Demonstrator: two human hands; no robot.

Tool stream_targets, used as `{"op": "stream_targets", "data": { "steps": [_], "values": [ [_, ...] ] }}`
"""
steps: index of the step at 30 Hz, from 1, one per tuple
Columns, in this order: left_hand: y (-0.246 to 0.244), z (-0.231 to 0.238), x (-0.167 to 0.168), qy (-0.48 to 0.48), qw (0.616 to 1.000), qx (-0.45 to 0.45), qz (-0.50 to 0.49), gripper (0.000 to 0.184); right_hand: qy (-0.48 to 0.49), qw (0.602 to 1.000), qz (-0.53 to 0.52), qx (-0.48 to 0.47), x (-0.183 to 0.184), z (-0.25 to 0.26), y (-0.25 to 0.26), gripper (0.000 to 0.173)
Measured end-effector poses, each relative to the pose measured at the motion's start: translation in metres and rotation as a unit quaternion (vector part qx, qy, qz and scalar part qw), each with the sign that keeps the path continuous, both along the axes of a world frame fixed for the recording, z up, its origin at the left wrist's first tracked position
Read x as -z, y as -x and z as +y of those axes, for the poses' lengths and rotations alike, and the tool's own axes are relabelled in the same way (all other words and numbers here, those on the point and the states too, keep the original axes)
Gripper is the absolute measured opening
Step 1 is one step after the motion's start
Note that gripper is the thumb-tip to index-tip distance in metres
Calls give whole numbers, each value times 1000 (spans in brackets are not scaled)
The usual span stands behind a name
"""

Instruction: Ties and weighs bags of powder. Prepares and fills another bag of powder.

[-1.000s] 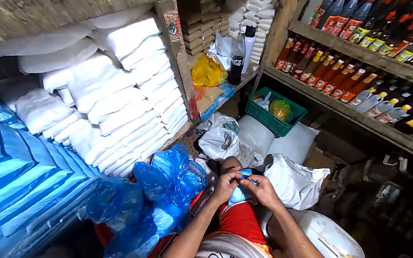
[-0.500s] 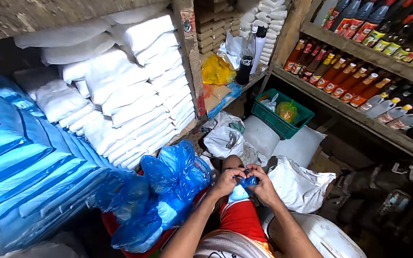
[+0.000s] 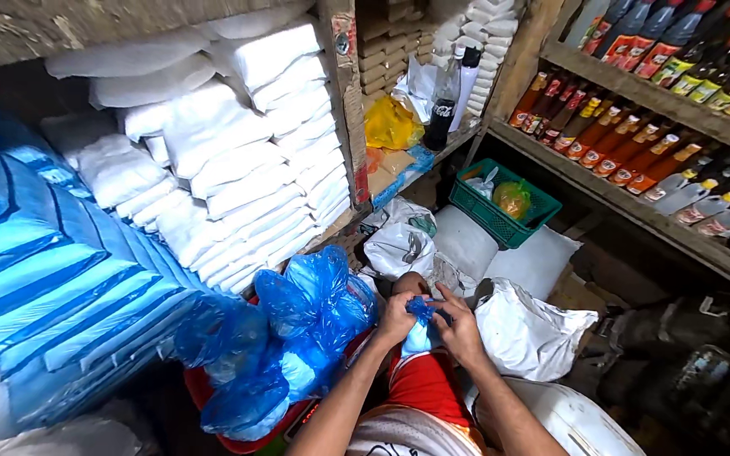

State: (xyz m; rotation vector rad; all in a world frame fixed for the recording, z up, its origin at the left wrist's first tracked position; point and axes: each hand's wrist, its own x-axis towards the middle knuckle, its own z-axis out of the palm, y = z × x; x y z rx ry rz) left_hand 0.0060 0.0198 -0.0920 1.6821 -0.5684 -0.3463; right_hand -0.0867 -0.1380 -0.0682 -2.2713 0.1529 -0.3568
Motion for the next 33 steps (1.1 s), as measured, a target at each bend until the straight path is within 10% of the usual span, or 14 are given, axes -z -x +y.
{"op": "stream_targets", "data": {
  "steps": [9, 15, 20, 26, 33],
  "values": [
    [-2, 7, 10, 43, 997, 34, 56, 39, 96, 994, -41, 19, -2, 13, -13, 25],
    [18, 9, 6, 120, 987, 49, 100, 14, 136, 991, -8, 14, -13, -6, -28, 26],
    [22, 26, -32, 142, 978, -5, 153, 15, -99, 992, -53, -57, -23, -11, -31, 13],
    [9, 79, -99, 200, 963, -110, 145, 15, -507, 822, 52, -255, -45, 38, -2, 106],
    [1, 130, -125, 222, 941, -228, 111, 13, -438, 855, -2, -277, -71, 123, -21, 99]
  ]
}}
